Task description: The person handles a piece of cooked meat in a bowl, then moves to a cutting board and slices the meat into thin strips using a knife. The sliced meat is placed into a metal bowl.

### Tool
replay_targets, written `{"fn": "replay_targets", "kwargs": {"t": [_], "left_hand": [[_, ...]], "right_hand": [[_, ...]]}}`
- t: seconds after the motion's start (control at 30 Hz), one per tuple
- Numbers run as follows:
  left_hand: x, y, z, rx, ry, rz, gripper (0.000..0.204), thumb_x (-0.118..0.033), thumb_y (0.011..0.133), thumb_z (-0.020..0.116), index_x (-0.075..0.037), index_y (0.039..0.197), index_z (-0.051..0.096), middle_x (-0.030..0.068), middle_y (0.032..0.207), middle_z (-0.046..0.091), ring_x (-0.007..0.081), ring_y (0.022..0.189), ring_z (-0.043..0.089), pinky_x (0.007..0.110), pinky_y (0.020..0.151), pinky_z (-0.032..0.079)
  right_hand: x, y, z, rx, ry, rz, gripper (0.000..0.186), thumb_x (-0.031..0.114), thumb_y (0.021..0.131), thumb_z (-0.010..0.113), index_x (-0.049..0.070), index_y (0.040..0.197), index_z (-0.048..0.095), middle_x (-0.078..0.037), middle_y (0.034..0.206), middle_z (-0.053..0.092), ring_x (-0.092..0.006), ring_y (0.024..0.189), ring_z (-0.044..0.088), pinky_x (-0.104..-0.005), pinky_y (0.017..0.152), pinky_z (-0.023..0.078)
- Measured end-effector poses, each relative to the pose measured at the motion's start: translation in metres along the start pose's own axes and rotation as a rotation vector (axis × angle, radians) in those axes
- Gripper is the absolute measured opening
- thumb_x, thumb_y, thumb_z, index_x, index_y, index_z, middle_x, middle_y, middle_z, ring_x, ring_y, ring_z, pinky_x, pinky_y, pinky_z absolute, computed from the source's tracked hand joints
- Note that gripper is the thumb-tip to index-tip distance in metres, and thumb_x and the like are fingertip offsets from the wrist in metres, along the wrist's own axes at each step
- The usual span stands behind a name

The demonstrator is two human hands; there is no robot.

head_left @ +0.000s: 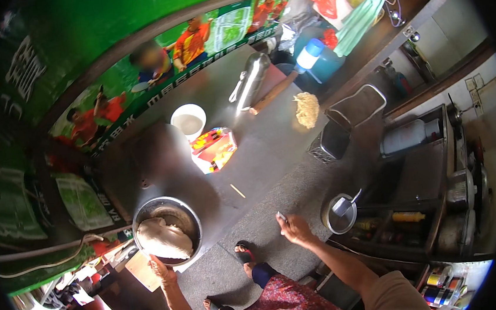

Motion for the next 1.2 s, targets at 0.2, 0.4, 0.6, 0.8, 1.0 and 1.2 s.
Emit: {"fn": "replay_targets", "kwargs": {"t": [0.2, 0.4, 0.6, 0.8, 1.0, 1.2], "left_hand": [[-0.003, 0.025, 0.028, -0.038, 0.134, -0.046, 0.038, -0.040, 0.097, 0.059, -0.010, 0.120, 0.054, 0.0081, 0.119, 0.059, 0.0210, 0.108, 0.060, 0.038, 0.091, 0.052], [-0.024, 0.073, 0.005, -0.132, 0.954, 0.518, 0.037, -0.034, 0.103, 0.042, -0.006, 0.106, 0.067, 0.0136, 0.112, 0.063, 0.0225, 0.099, 0.059, 0.037, 0.082, 0.050], [-0.064, -0.018, 0.114, -0.038, 1.036, 0.513, 0.032, -0.029, 0.099, 0.048, -0.004, 0.105, 0.068, 0.0101, 0.098, 0.063, 0.0198, 0.085, 0.058, 0.035, 0.073, 0.049], [-0.087, -0.175, 0.202, 0.486, 1.088, 0.248, 0.027, -0.023, 0.095, 0.054, -0.003, 0.104, 0.068, 0.0066, 0.085, 0.062, 0.0172, 0.071, 0.058, 0.033, 0.064, 0.049], [-0.049, -0.323, 0.333, 1.056, 1.240, -0.633, 0.021, -0.021, 0.092, 0.060, -0.005, 0.103, 0.068, 0.0019, 0.069, 0.062, 0.0122, 0.052, 0.053, 0.027, 0.051, 0.044], [0.068, -0.433, 0.460, 1.216, 0.555, -1.480, 0.037, -0.025, 0.100, 0.044, 0.000, 0.124, 0.056, 0.0118, 0.119, 0.064, 0.0246, 0.106, 0.062, 0.035, 0.089, 0.051]], "right_hand": [[0.026, -0.051, -0.023, -0.381, 0.145, -0.109, 0.038, 0.039, 0.099, 0.049, 0.009, 0.090, 0.071, -0.016, 0.071, 0.067, -0.0360, 0.063, 0.065, -0.0438, 0.057, 0.051], [0.058, -0.074, -0.031, -0.284, 0.120, -0.101, 0.028, 0.033, 0.096, 0.055, 0.011, 0.105, 0.068, -0.012, 0.084, 0.069, -0.0323, 0.071, 0.066, -0.0416, 0.059, 0.053], [0.066, -0.146, -0.043, -0.268, 0.299, 0.006, 0.030, 0.033, 0.096, 0.055, 0.011, 0.113, 0.066, -0.011, 0.090, 0.070, -0.0334, 0.075, 0.067, -0.0429, 0.062, 0.052], [0.079, -0.211, -0.084, -0.564, 0.525, 0.059, 0.041, 0.043, 0.102, 0.043, 0.010, 0.111, 0.063, -0.017, 0.085, 0.066, -0.0369, 0.080, 0.065, -0.0456, 0.068, 0.049], [0.062, -0.213, -0.172, -0.746, 0.488, 0.081, 0.045, 0.038, 0.101, 0.046, 0.008, 0.133, 0.052, -0.015, 0.126, 0.059, -0.0339, 0.123, 0.050, -0.0528, 0.103, 0.035], [-0.008, -0.220, -0.276, -0.779, 0.237, 0.062, 0.055, 0.039, 0.099, 0.047, 0.012, 0.146, 0.038, -0.013, 0.151, 0.037, -0.0303, 0.141, 0.033, -0.0582, 0.116, 0.012]]}}
Point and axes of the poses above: each hand's wrist, its own y-axis towards the middle knuckle, its own z-axis out of the palm, x = y × z, the point moved 4 cm from there along y, towards the middle knuckle
